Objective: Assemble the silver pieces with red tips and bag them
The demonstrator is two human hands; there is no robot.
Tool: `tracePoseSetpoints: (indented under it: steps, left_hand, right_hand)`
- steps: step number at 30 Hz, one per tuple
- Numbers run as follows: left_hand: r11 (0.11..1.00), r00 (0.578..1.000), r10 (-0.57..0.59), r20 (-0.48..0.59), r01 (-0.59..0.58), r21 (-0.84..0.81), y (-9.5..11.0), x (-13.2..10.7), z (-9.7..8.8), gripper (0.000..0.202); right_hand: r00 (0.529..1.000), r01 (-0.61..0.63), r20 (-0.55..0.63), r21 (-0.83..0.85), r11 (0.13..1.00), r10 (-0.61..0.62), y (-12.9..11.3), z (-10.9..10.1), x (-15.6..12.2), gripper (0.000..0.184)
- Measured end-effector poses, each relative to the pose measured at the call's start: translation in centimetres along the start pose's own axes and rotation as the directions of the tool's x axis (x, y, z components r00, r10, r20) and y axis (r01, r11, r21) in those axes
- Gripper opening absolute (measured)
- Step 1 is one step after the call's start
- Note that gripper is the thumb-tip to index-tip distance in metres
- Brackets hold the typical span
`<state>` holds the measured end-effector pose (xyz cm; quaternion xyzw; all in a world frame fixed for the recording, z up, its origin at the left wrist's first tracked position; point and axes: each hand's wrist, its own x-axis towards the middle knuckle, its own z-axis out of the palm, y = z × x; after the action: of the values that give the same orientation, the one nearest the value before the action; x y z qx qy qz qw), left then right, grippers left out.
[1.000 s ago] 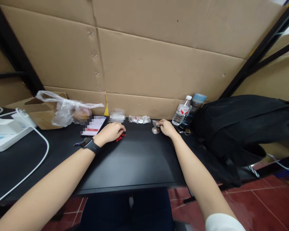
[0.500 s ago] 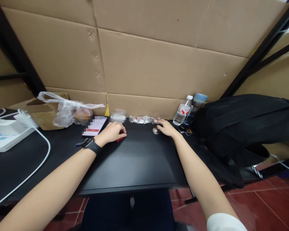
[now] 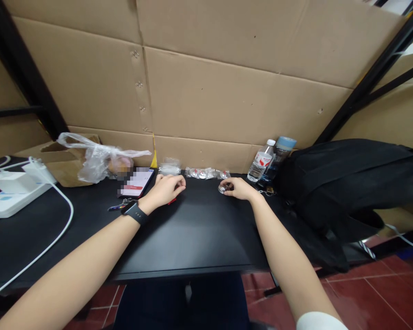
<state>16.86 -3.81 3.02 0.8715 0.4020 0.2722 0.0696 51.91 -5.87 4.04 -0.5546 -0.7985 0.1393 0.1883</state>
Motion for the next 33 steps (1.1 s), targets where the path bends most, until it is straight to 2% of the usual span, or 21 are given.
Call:
tracePoseSetpoints:
  steps: [5,8,11,15,20,26,33]
  left_hand:
    - [0.991,1.0,0.0,-0.026,-0.003,-0.132,1.6,-0.1,-0.7,0.016]
    - [0.977,0.998,-0.015,-0.059,0.002,-0.214,1.9,-0.2,-0.5,0.017]
    - [0.958,0.994,-0.063,-0.086,0.036,-0.286,2.1,-0.2,-0.3,0.023]
    - [0.955,0.989,-0.094,-0.116,0.057,-0.29,2.7,-0.2,-0.3,0.024]
    - [0.952,0.987,-0.055,-0.148,0.007,-0.307,3.7,-0.3,0.0,0.022]
    - [0.956,0.983,-0.033,-0.178,-0.021,-0.293,4.3,-0.6,0.6,0.021]
    - [0.955,0.976,-0.044,-0.212,-0.021,-0.297,4.4,-0.7,0.9,0.019]
  right_hand:
    - [0.993,0.068,-0.096,0.046,0.997,-0.064,-1.1,-0.2,-0.1,0.04]
    - [0.982,0.131,-0.159,0.161,0.978,-0.105,-2.7,0.5,0.2,0.043]
    - [0.967,0.192,-0.224,0.335,0.923,-0.12,-4.8,1.9,0.6,0.047]
    - [0.949,0.265,-0.287,0.511,0.818,-0.129,-7.8,4.0,0.8,0.05]
    - [0.936,0.317,-0.325,0.611,0.726,-0.135,-10.4,5.8,0.4,0.046]
    - [0.936,0.299,-0.34,0.65,0.698,-0.085,-11.1,5.9,0.1,0.038]
    - [0.949,0.275,-0.305,0.678,0.682,-0.081,-10.7,5.9,0.3,0.039]
